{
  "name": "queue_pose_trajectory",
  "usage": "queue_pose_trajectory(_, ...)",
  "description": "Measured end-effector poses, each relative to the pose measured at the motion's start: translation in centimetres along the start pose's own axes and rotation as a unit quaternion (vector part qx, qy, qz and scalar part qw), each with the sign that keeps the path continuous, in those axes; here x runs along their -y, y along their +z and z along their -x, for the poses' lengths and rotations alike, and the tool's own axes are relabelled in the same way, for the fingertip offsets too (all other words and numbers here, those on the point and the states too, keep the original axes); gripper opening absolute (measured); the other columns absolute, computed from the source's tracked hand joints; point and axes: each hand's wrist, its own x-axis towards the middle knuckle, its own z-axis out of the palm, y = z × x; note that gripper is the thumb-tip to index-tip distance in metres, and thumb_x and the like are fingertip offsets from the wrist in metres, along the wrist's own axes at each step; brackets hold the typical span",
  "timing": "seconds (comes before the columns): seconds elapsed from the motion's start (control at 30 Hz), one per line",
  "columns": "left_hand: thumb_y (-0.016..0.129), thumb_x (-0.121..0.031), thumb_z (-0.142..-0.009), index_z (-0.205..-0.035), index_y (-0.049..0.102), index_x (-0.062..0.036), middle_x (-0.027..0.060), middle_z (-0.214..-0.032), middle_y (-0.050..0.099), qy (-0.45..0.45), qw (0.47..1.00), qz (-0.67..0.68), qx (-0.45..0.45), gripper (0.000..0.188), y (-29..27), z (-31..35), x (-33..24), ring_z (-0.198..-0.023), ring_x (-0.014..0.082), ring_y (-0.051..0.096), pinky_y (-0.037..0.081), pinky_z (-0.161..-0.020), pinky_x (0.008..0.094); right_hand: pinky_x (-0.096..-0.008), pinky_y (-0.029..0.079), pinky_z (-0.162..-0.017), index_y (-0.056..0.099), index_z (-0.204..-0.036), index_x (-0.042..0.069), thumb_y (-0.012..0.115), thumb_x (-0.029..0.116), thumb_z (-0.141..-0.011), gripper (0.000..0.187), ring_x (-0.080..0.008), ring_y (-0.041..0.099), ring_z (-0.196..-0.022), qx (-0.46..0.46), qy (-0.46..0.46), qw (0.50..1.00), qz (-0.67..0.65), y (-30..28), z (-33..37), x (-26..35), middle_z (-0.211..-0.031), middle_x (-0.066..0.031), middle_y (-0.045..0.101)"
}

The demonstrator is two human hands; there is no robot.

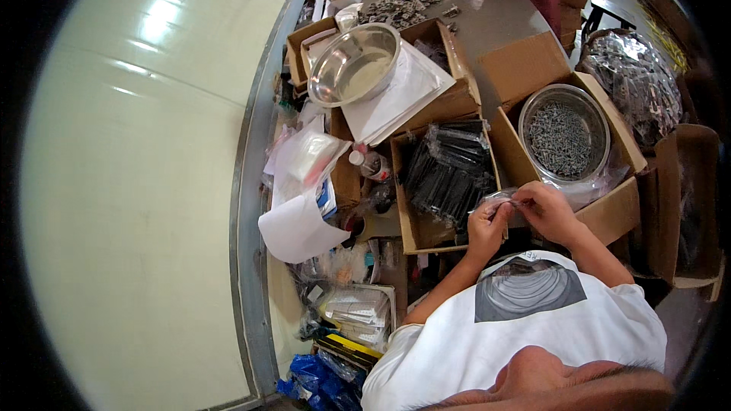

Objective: The person sorts small metal parts from a box into small plastic bags by hand at a warehouse workstation.

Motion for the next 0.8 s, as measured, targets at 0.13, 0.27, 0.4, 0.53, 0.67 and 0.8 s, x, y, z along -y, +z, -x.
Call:
queue_pose_trajectory(0.13, 0.062, -0.022, -0.091, -0.09, 0.065, 0.0018, 0.0013, -0.08, 0.062, 0.023, 0.999, -0.021, -0.023, 0.024, -1.5, 0.4, 0.8, -0.071, 0.0069, 0.052, 0.041, -0.062, 0.0238, -0.0385, 0.05, -0.074, 0.06, -0.096, 0.002, 0.064, -0.003, -0.074, 0.023, -0.0344, 0.061, -0.084, -0.017, -0.081, 0.995, 0.062, 1.3, -0.8, 0.4, -0.092, -0.0146, 0.062)
queue_pose_trajectory(0.27, 0.063, -0.022, -0.09, -0.087, 0.065, 0.0008, 0.0049, -0.074, 0.061, 0.077, 0.99, -0.119, -0.017, 0.023, -2.7, 1.0, 0.1, -0.067, 0.0114, 0.054, 0.042, -0.059, 0.0266, -0.0371, 0.051, -0.074, 0.061, -0.096, 0.003, 0.066, -0.001, -0.076, 0.021, -0.0338, 0.062, -0.083, 0.028, -0.079, 0.994, 0.071, 2.2, -1.3, 1.4, -0.091, -0.0149, 0.064)
queue_pose_trajectory(0.4, 0.065, -0.02, -0.087, -0.083, 0.065, -0.0009, 0.0102, -0.071, 0.06, 0.173, 0.961, -0.215, -0.007, 0.02, -4.4, 1.0, -1.1, -0.062, 0.0178, 0.056, 0.041, -0.055, 0.0298, -0.0345, 0.051, -0.07, 0.062, -0.093, 0.002, 0.067, 0.001, -0.076, 0.018, -0.032, 0.064, -0.078, 0.082, 0.015, 0.994, -0.064, 2.7, -1.6, 1.6, -0.085, -0.0147, 0.065)
queue_pose_trajectory(0.53, 0.065, -0.019, -0.086, -0.079, 0.064, -0.001, 0.0118, -0.068, 0.058, 0.199, 0.949, -0.244, 0.008, 0.019, -5.2, 1.4, -2.4, -0.058, 0.0206, 0.054, 0.041, -0.052, 0.0319, -0.033, 0.051, -0.068, 0.062, -0.089, 0.002, 0.064, -0.003, -0.075, 0.015, -0.0307, 0.064, -0.075, 0.125, 0.047, 0.985, -0.111, 3.1, -2.2, 1.3, -0.082, -0.0143, 0.063)
queue_pose_trajectory(0.67, 0.062, -0.011, -0.082, -0.077, 0.061, 0.0002, 0.0128, -0.065, 0.054, 0.162, 0.955, -0.248, 0.015, 0.013, -5.3, 2.0, -2.0, -0.056, 0.0215, 0.053, 0.039, -0.05, 0.0328, -0.0336, 0.05, -0.068, 0.062, -0.084, 0.002, 0.06, -0.008, -0.071, 0.016, -0.0309, 0.062, -0.076, 0.108, -0.016, 0.993, -0.054, 4.4, -2.7, 0.3, -0.082, -0.014, 0.06)
queue_pose_trajectory(0.8, 0.057, -0.006, -0.079, -0.07, 0.054, 0.0029, 0.0137, -0.059, 0.05, 0.114, 0.964, -0.238, -0.034, 0.014, -5.0, 2.8, -1.1, -0.05, 0.0219, 0.048, 0.036, -0.047, 0.0337, -0.0363, 0.05, -0.07, 0.065, -0.084, 0.003, 0.06, -0.005, -0.068, 0.018, -0.032, 0.061, -0.08, 0.038, -0.104, 0.992, 0.06, 5.6, -3.3, 0.4, -0.084, -0.0136, 0.059)
